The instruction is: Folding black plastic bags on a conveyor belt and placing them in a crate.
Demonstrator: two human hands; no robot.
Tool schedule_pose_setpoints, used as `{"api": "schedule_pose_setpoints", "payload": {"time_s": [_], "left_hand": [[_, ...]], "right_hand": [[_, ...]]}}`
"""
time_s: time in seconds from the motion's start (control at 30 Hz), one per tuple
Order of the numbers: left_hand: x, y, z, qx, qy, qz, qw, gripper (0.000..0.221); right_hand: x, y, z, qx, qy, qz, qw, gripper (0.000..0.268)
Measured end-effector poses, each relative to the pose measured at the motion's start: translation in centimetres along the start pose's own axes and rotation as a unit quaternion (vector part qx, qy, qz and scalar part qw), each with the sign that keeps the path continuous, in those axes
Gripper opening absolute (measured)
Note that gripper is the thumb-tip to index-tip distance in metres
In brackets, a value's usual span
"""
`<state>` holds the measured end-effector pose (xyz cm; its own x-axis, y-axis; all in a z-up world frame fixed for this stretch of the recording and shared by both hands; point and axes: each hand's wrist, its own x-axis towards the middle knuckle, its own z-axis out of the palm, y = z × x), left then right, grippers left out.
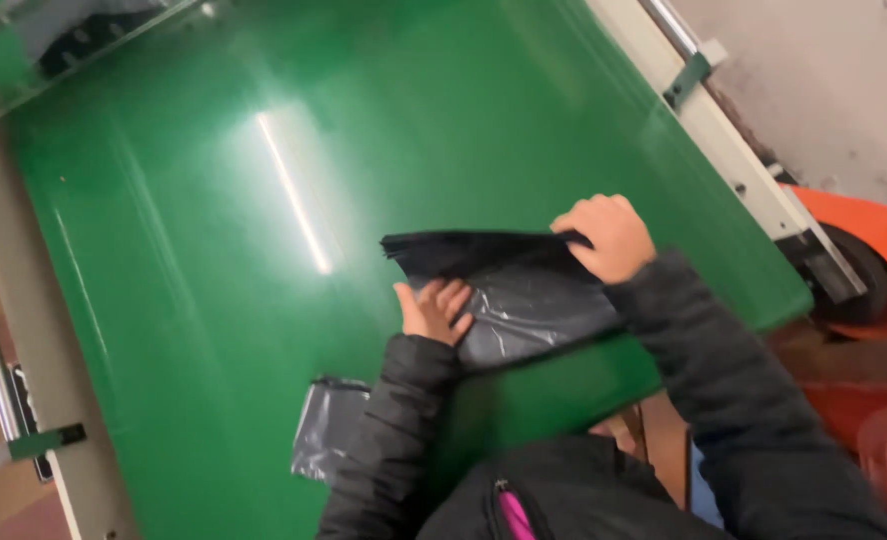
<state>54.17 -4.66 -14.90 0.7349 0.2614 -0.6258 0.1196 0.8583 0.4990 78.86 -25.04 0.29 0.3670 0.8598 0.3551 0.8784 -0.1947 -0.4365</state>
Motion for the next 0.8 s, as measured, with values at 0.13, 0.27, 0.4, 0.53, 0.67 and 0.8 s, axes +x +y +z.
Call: {"api": "schedule_pose_setpoints", "payload": {"time_s": [0.13, 0.27, 0.4, 0.53, 0.67, 0.8], "left_hand": [[-0.5, 0.1, -3.1, -0.097, -0.055, 0.015, 0.994, 0.106], [1.8, -2.2, -8.0, -0.01, -0.066, 0.133, 0.989, 0.093], [-7.6, -1.3, -1.1, 0.432, 0.089, 0.373, 0.816, 0.059], [-13.3, -1.3, 3.3, 0.755, 0.028, 0.519, 0.399, 0.063], [-8.5, -4.3, 0.3, 0.918, -0.083, 0.306, 0.239, 0.007], [-10.0, -3.6, 6.7, 0.896, -0.174, 0.227, 0.34, 0.021]], "right_hand": [[-7.9, -1.2, -0.2, -0.028, 0.035, -0.002, 0.999, 0.03], [-12.7, -0.8, 2.4, -0.067, 0.051, -0.024, 0.996, 0.03], [-14.1, -1.5, 2.8, -0.094, 0.037, -0.034, 0.994, 0.03], [-12.1, -5.9, 0.7, -0.127, -0.002, -0.041, 0.991, 0.03], [-10.1, -12.1, 1.9, -0.003, -0.133, -0.08, 0.988, 0.04], [-16.5, -11.6, 8.4, -0.026, -0.026, -0.157, 0.987, 0.055]]}}
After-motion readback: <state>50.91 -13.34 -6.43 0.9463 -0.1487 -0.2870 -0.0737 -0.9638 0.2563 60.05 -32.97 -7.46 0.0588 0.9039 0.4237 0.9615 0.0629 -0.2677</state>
